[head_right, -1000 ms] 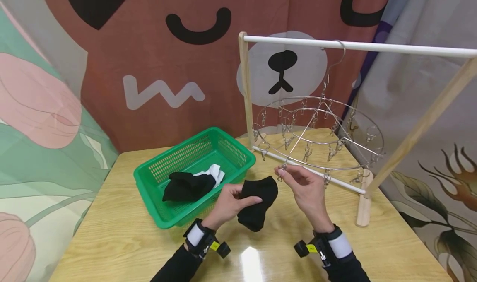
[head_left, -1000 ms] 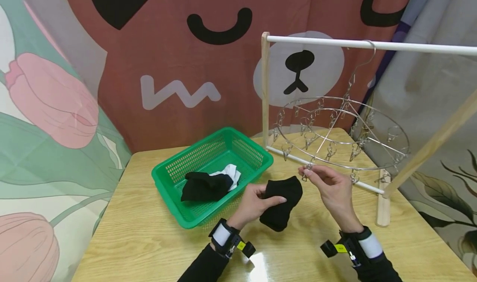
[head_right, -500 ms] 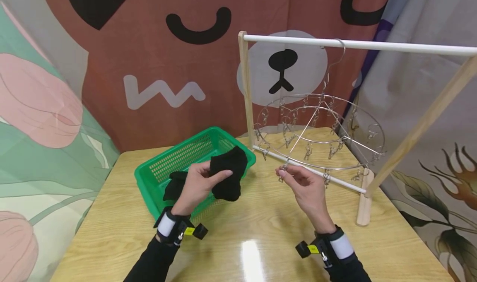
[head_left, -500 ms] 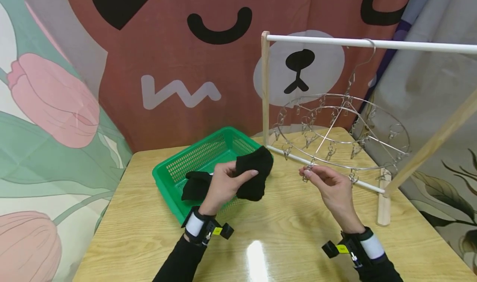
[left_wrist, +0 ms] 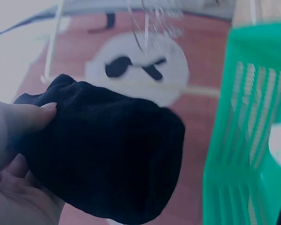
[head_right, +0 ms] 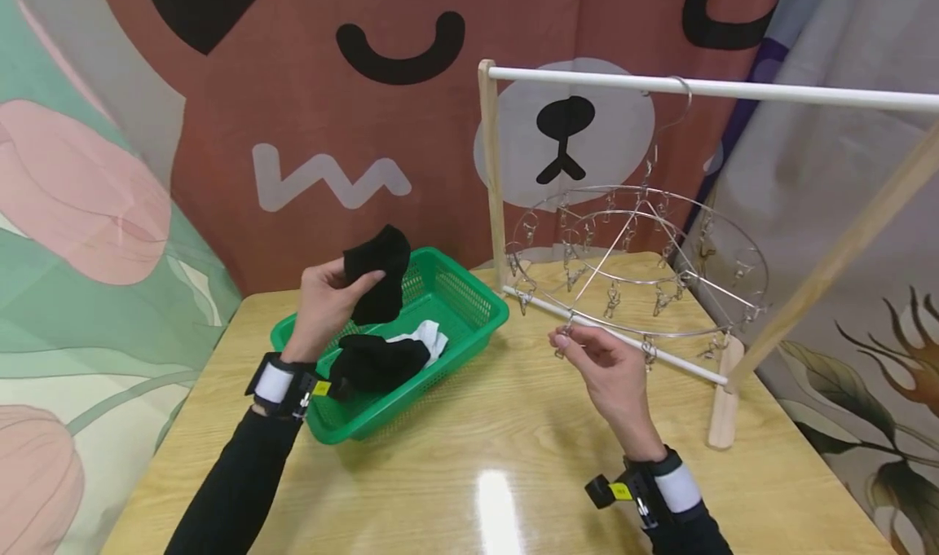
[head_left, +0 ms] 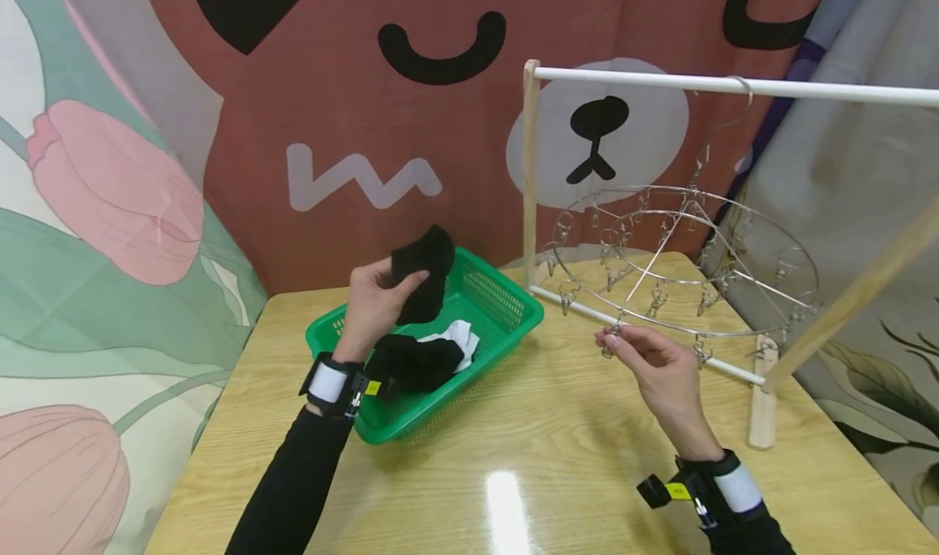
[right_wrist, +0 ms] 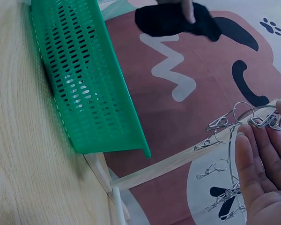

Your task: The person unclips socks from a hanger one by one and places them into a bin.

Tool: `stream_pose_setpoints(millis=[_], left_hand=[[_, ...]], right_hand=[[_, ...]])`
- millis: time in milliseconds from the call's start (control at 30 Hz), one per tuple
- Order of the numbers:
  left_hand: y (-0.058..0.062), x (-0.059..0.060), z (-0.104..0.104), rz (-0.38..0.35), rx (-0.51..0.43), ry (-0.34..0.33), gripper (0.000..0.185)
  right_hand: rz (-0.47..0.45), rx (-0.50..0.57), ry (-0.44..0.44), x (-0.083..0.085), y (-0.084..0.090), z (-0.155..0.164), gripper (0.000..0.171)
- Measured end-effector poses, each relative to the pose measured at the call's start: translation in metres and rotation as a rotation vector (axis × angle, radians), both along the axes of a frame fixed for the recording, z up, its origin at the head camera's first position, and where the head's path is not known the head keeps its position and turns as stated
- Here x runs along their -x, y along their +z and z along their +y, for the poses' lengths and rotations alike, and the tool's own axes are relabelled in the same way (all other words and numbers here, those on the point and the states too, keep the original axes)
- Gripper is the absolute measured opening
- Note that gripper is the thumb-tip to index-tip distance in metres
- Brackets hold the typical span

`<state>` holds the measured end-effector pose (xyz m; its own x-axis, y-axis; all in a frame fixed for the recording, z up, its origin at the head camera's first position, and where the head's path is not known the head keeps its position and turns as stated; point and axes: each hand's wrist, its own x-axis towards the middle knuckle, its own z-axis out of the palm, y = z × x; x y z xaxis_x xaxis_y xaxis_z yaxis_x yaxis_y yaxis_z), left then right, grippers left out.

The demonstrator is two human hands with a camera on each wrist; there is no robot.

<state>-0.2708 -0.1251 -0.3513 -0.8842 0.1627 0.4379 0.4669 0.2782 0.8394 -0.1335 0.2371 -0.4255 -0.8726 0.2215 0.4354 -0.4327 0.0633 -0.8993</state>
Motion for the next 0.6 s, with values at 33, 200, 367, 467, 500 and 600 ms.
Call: stream_pose_setpoints(millis=[33, 200, 367, 467, 500, 600], left_hand=[[-0.001, 0.006, -0.003, 0.011, 0.023, 0.018, 0.027], [-0.01, 0.035, -0.013, 0.101, 0.169, 0.082, 0.024], [-0.03, 0.062, -0.019, 0.211, 0.374, 0.1, 0.009], [-0.039, 0.073, -0.018, 0.238, 0.503, 0.079, 0.013], [-0.041, 0.076, -0.018, 0.228, 0.538, 0.064, 0.011], [-0.048, 0.083, -0.016, 0.209, 0.65, 0.037, 0.006]], right_hand=[[0.005, 0.003, 0.005, 0.0, 0.0, 0.0, 0.022], [0.012, -0.005, 0.003, 0.002, -0.001, 0.002, 0.023], [0.011, 0.004, 0.007, 0.002, -0.001, 0.001, 0.024], [0.011, 0.01, 0.014, 0.002, -0.002, 0.001, 0.026], [0.007, 0.009, 0.01, 0.002, -0.002, 0.001, 0.026], [0.0, -0.009, -0.005, 0.002, -0.002, 0.003, 0.027]])
